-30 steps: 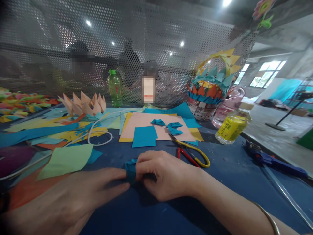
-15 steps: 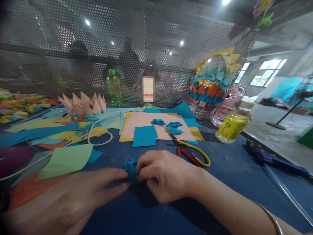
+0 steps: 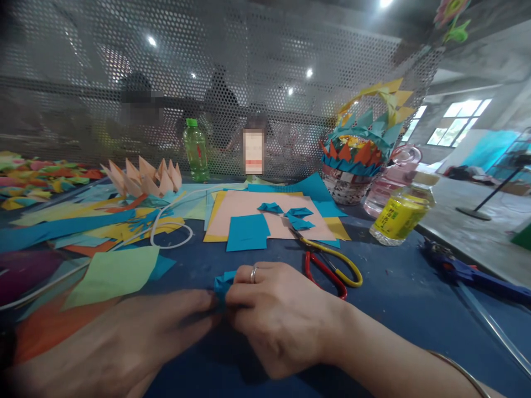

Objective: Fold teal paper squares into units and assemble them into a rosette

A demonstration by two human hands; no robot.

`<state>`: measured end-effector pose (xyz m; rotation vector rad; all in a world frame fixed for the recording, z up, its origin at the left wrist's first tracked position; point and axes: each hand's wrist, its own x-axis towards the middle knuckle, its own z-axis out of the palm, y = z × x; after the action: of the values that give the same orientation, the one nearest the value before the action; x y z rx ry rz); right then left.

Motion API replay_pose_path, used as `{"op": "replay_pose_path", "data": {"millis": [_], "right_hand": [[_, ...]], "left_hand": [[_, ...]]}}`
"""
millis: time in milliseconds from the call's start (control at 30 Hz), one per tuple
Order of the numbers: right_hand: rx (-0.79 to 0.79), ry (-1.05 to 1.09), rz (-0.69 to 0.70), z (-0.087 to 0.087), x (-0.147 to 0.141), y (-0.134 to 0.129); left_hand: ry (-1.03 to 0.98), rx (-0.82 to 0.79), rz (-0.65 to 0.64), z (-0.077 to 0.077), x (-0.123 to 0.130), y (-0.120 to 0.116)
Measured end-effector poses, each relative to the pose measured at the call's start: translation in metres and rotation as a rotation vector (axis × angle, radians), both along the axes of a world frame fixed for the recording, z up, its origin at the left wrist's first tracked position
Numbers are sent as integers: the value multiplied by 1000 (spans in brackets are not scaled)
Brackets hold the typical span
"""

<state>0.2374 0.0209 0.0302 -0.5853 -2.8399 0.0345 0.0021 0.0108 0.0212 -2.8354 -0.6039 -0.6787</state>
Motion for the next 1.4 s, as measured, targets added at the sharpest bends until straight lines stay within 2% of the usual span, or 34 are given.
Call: {"op": "replay_pose_path", "data": {"millis": [167,467,567,667,867,1000,1167,1400], "right_hand": [[37,74,-3,2,1,0],[37,80,-43,5,5,4],[12,173,-34,4,7,9],[-34,264,-85,2,10,15],[-134,176,-161,0,12,19],[-166,194,-175,0,12,18],[-184,237,-188,-3,12,18],[-198,288,-364,-6,7,19]], "left_hand": [[-24,75,-1,-4,-3,-2],[4,81,5,-7,0,-2],[-8,87,11,-10,-3,-3],[-13,65,3,-11,-7,-2],[0,-10,-14,-8,-10,1],[46,-70,-12,-4,-11,0],[14,-20,-5,-2,-13,1],[-58,0,116,0,-12,5]]}}
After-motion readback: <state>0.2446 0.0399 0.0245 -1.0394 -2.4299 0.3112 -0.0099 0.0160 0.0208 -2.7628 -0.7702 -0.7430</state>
